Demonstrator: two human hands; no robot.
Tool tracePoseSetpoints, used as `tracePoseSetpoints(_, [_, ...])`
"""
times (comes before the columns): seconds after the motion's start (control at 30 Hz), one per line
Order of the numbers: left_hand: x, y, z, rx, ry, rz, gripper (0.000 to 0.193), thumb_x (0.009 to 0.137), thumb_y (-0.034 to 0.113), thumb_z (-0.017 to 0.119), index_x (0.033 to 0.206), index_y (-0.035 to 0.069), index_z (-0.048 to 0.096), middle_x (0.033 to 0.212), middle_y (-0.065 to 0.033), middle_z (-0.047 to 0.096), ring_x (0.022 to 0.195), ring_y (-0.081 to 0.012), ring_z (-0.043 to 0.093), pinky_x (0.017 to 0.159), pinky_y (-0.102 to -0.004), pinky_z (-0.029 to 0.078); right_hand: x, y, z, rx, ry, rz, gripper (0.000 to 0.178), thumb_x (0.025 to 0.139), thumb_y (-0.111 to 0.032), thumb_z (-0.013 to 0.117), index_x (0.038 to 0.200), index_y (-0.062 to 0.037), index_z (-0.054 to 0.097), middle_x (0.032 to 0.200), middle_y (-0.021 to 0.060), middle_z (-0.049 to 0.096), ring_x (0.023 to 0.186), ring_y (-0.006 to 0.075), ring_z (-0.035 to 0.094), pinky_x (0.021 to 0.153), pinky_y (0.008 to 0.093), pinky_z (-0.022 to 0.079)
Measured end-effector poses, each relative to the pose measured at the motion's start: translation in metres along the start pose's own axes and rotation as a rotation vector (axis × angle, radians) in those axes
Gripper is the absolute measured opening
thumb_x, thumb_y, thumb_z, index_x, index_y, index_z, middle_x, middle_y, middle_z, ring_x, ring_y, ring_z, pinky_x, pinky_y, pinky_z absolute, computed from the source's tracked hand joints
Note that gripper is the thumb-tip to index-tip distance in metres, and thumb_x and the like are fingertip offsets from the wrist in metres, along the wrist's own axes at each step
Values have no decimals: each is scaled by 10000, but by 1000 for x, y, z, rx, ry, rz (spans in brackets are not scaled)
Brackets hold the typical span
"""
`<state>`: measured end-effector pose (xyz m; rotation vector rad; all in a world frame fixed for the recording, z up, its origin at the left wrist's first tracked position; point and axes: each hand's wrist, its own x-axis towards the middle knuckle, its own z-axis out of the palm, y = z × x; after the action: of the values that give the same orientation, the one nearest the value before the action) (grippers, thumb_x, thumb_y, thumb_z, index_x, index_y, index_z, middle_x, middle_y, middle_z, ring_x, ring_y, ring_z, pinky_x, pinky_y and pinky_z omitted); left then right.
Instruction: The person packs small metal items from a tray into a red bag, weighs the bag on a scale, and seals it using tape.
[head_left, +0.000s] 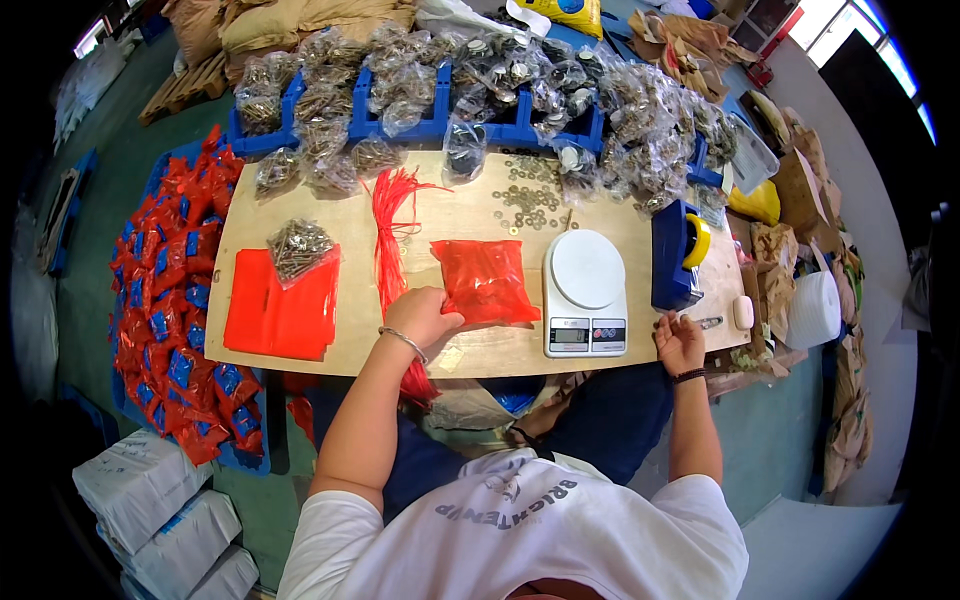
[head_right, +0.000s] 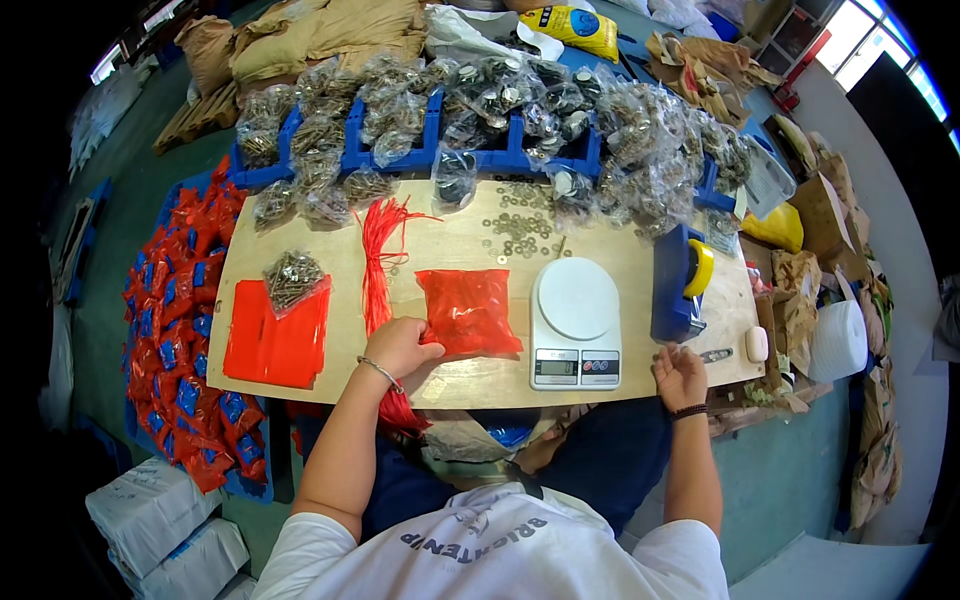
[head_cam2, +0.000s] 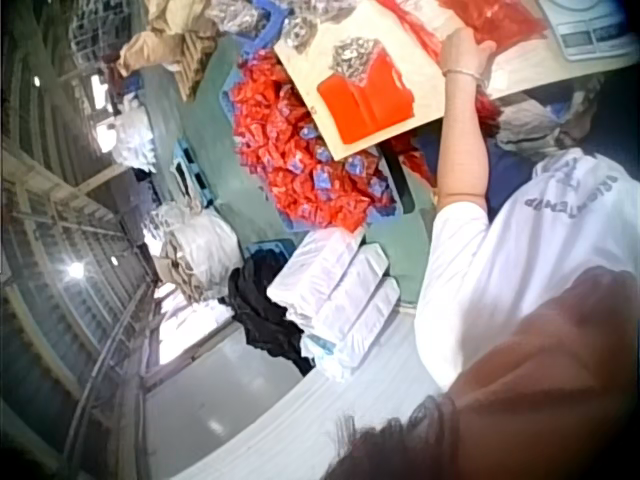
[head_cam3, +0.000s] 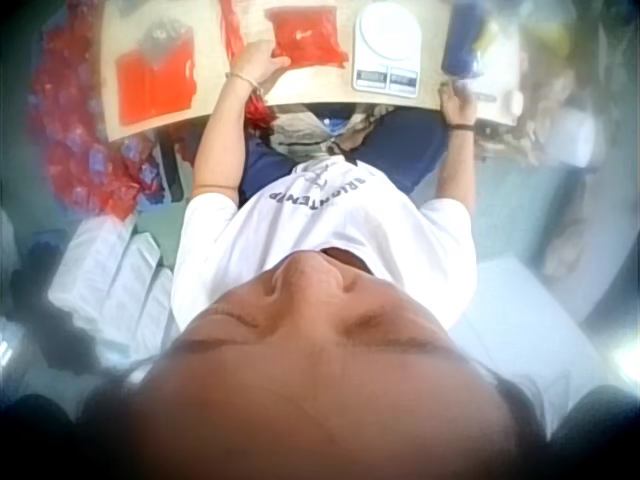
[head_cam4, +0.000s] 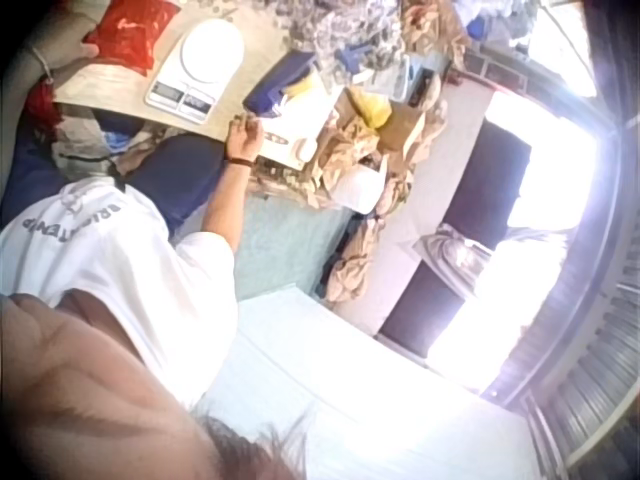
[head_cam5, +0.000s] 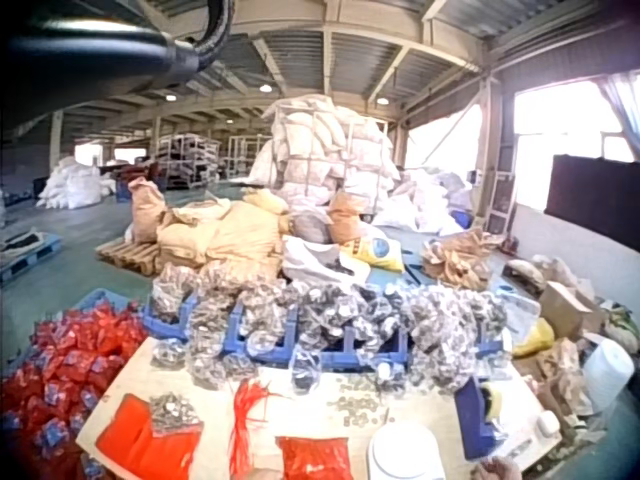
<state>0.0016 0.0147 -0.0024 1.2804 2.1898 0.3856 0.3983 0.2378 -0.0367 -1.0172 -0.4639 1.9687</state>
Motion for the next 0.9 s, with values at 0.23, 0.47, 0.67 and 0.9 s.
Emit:
tracePoseSetpoints(0.23, [0, -2, 0, 2, -21, -7, 314, 710, 355, 660, 773, 47, 641, 796, -147, 640, 749, -304, 620, 667, -410, 486, 24, 6, 12, -481, -270, 167, 112, 860, -154, 534, 767, -124, 479, 627, -13, 436, 523, 101, 422, 448, 224, 354])
tracePoseSetpoints(0.47, [-3, -4, -4, -163, 1, 51, 280, 724, 334, 637, 763, 58, 608, 749, -119, 630, 709, -272, 611, 644, -370, 475, 6, 18, 28, -421, -150, -113, 121, 871, -178, 537, 784, -118, 477, 633, -10, 448, 509, 91, 419, 426, 197, 331])
tracePoseSetpoints(0.67, [0, -16, 3, -283, 36, 22, 210, 760, 277, 606, 757, 67, 596, 724, -93, 622, 685, -252, 602, 635, -364, 467, -34, 82, 108, -521, -290, -106, 99, 854, -138, 569, 901, -52, 553, 642, 10, 500, 538, 80, 457, 452, 204, 363])
tracePoseSetpoints(0.9, [2, -16, 4, -378, 71, 74, 159, 745, 173, 627, 808, 47, 554, 713, -64, 592, 665, -199, 579, 623, -317, 464, -68, 175, 161, -400, -617, 397, 361, 886, -96, 509, 1229, 5, 465, 1022, 99, 609, 637, 84, 508, 551, 198, 395])
